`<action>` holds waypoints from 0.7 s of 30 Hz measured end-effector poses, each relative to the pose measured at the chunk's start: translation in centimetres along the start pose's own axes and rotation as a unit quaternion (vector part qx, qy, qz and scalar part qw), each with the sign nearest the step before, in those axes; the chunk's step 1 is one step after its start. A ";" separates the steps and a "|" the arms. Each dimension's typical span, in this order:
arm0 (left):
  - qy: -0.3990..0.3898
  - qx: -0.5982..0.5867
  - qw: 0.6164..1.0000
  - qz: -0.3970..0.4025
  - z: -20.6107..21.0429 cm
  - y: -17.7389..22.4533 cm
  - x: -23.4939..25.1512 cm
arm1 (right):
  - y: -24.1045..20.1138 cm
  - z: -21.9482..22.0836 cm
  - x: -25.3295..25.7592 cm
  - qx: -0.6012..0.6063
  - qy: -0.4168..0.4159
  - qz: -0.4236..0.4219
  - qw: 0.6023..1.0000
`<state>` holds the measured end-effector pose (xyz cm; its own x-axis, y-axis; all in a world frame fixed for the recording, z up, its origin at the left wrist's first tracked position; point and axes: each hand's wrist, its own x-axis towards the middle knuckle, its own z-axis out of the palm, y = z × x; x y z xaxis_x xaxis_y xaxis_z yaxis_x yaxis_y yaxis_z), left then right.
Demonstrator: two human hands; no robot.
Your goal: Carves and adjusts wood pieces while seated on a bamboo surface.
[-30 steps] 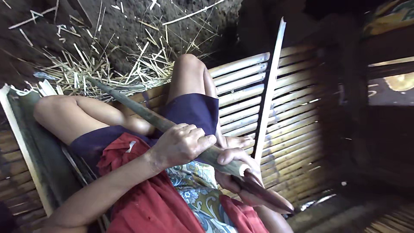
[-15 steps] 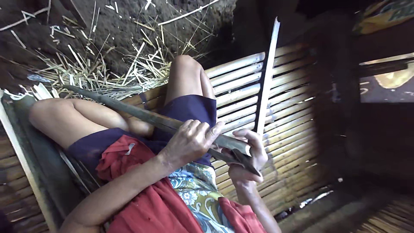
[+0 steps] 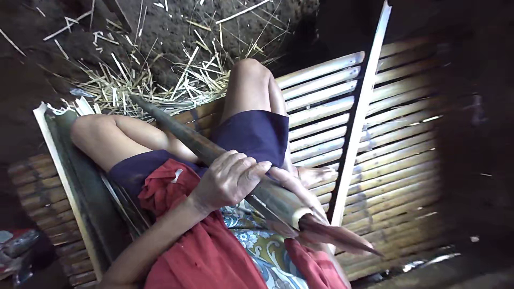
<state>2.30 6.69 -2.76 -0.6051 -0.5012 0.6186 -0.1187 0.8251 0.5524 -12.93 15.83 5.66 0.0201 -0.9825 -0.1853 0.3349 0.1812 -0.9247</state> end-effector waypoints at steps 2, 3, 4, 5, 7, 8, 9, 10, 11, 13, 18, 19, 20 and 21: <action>0.003 -0.002 1.000 0.003 0.1 0.0 0.1 | 0.7 -0.4 -0.3 -0.012 -0.012 -0.011 1.000; 0.004 -0.004 1.000 0.003 0.1 -0.1 0.1 | 1.4 -0.7 -0.5 0.000 -0.020 -0.016 1.000; 0.004 -0.006 1.000 0.003 0.1 -0.1 0.1 | 2.7 -1.6 -1.0 -0.003 -0.056 -0.031 0.998; 0.005 -0.008 1.000 0.004 0.1 -0.1 0.0 | 3.6 -2.2 -1.1 -0.015 -0.079 -0.050 0.995; 0.011 -0.009 1.000 0.004 0.2 -0.1 0.0 | 4.2 -2.5 -1.0 -0.054 -0.087 -0.080 0.991; 0.014 -0.010 1.000 0.005 0.3 -0.1 -0.1 | 4.2 -2.5 -1.0 -0.077 -0.093 -0.088 0.989; 0.016 -0.010 1.000 0.006 0.4 0.0 -0.3 | 4.3 -2.6 -1.0 -0.097 -0.097 -0.097 0.986; 0.019 -0.010 1.000 0.008 0.5 -0.1 -0.5 | 4.4 -2.6 -1.0 -0.106 -0.098 -0.111 0.983; 0.023 -0.011 1.000 0.007 0.7 0.0 -0.6 | 4.3 -2.5 -1.0 -0.109 -0.093 -0.123 0.982; 0.029 -0.013 1.000 0.000 1.0 0.1 -0.9 | 4.3 -2.3 -1.2 -0.107 -0.083 -0.137 0.981; 0.040 -0.014 0.999 -0.001 2.0 0.1 -1.3 | 2.5 -2.0 -2.5 -0.074 -0.059 -0.016 0.995; 0.039 -0.016 0.999 0.001 2.1 -0.1 -1.4 | 2.6 -2.1 -2.7 -0.059 -0.068 0.005 0.996; 0.039 -0.020 0.999 0.002 2.3 -0.3 -1.4 | 2.8 -2.1 -2.8 -0.020 -0.076 0.020 0.997; 0.038 -0.021 0.999 0.002 2.4 -0.5 -1.4 | 2.8 -2.1 -2.9 0.018 -0.087 0.035 0.995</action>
<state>1.29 7.61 -5.23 -0.5430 -0.5171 0.6616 -0.0810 0.8165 0.5717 -14.02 19.27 2.89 0.2064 -0.9609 -0.1846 0.3614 0.2502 -0.8982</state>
